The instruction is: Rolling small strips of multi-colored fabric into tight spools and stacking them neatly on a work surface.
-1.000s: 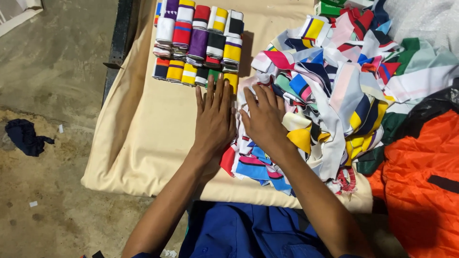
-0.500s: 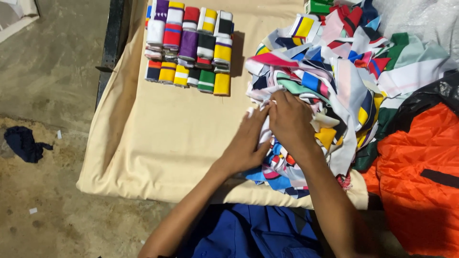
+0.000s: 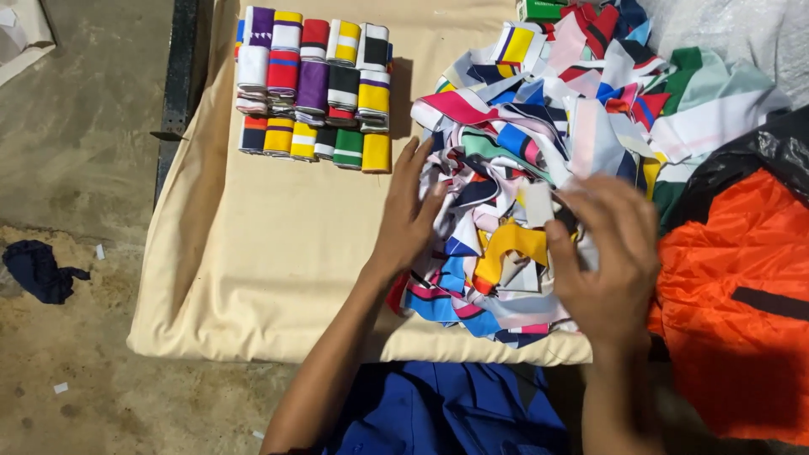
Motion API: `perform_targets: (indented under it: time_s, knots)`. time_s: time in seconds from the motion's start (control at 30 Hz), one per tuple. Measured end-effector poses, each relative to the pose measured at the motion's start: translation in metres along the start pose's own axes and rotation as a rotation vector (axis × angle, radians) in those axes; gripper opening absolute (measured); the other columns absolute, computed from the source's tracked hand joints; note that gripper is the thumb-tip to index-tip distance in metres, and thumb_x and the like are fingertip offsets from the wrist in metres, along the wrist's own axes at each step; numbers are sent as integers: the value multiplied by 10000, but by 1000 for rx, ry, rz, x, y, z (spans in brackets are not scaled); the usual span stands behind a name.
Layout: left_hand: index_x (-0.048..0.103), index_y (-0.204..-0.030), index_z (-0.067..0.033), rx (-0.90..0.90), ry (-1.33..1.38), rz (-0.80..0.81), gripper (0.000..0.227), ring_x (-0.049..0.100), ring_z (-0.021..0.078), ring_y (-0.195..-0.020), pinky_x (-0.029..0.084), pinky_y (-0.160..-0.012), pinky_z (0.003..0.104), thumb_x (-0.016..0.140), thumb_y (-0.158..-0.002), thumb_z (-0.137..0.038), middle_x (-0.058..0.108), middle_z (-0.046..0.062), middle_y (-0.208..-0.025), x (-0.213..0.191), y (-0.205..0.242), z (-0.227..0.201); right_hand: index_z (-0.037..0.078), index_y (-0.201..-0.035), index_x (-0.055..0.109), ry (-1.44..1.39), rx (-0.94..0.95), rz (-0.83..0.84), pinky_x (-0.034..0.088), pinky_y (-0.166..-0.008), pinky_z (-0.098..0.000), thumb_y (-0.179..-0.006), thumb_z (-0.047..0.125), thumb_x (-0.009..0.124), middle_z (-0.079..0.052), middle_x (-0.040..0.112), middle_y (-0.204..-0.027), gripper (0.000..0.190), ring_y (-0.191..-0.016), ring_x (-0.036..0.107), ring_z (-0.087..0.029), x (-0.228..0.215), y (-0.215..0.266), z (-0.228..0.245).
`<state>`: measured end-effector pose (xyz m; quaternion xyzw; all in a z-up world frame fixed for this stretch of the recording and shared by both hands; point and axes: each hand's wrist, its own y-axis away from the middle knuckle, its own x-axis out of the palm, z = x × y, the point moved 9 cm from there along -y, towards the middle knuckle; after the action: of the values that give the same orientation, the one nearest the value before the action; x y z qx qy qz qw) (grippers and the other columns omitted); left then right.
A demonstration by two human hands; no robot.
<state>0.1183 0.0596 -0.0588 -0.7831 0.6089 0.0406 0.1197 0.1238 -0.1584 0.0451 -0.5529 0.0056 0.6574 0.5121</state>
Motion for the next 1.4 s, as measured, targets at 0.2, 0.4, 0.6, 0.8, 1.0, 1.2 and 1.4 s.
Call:
perform_targets:
  time_s: [0.2, 0.4, 0.6, 0.8, 1.0, 1.2, 1.4]
  knots:
    - [245, -1614, -153, 8, 181, 151, 841, 99, 357, -1627, 154, -1277, 565, 464, -969, -647, 213, 178, -1723, 59, -25, 4, 131, -1587, 436, 44, 375, 238, 216, -1199, -727, -952, 547, 632, -226, 217, -1701, 783, -1561, 162, -471, 41, 12, -34]
    - [332, -1637, -197, -130, 626, 93, 821, 463, 424, -1427, 408, -1157, 560, 640, -961, -545, 433, 234, -1575, 95, -22, 19, -6, -1381, 654, -138, 147, 49, 389, -1154, -549, -1004, 127, 702, -292, 491, -1537, 403, -1428, 458, -494, 56, 6, -8]
    - [441, -1538, -216, -306, 224, 33, 736, 562, 512, -1312, 594, -929, 561, 623, -920, -572, 580, 276, -1430, 57, -22, 23, 14, -1357, 673, -211, 103, 79, 428, -1142, -540, -1011, 140, 706, -271, 549, -1498, 370, -1412, 498, -454, 46, -3, 4]
    - [437, -1545, -119, 86, 27, -152, 762, 385, 535, -1451, 304, -1228, 610, 655, -954, -548, 395, 300, -1517, 19, -28, -13, -72, -1392, 632, 67, 117, -143, 430, -1105, -567, -1025, 284, 777, -268, 541, -1427, 532, -1309, 546, -499, 3, 10, -30]
    - [655, -1286, -204, -118, -20, -33, 537, 688, 418, -1120, 520, -976, 537, 745, -757, -223, 735, 139, -1070, 53, -33, 37, -74, -1185, 708, -43, 298, -156, 506, -970, -519, -1022, 109, 768, -250, 668, -1174, 252, -1122, 657, -499, 51, 34, -87]
    - [697, -1238, -120, -70, 501, -40, 420, 586, 194, -1233, 429, -1135, 475, 584, -843, -33, 703, 92, -1215, 60, -30, 24, -10, -1153, 655, -310, 467, -389, 478, -973, -434, -1049, 43, 716, -197, 648, -1031, 132, -999, 611, -266, 17, 29, -68]
    - [675, -1263, -104, 14, 331, -83, 411, 620, 265, -1206, 468, -1077, 506, 518, -892, -23, 708, 136, -1189, 46, -36, 17, -45, -1170, 671, -246, 337, -182, 459, -967, -507, -1077, -10, 628, -254, 677, -1076, 109, -1093, 660, -471, 23, 14, -84]
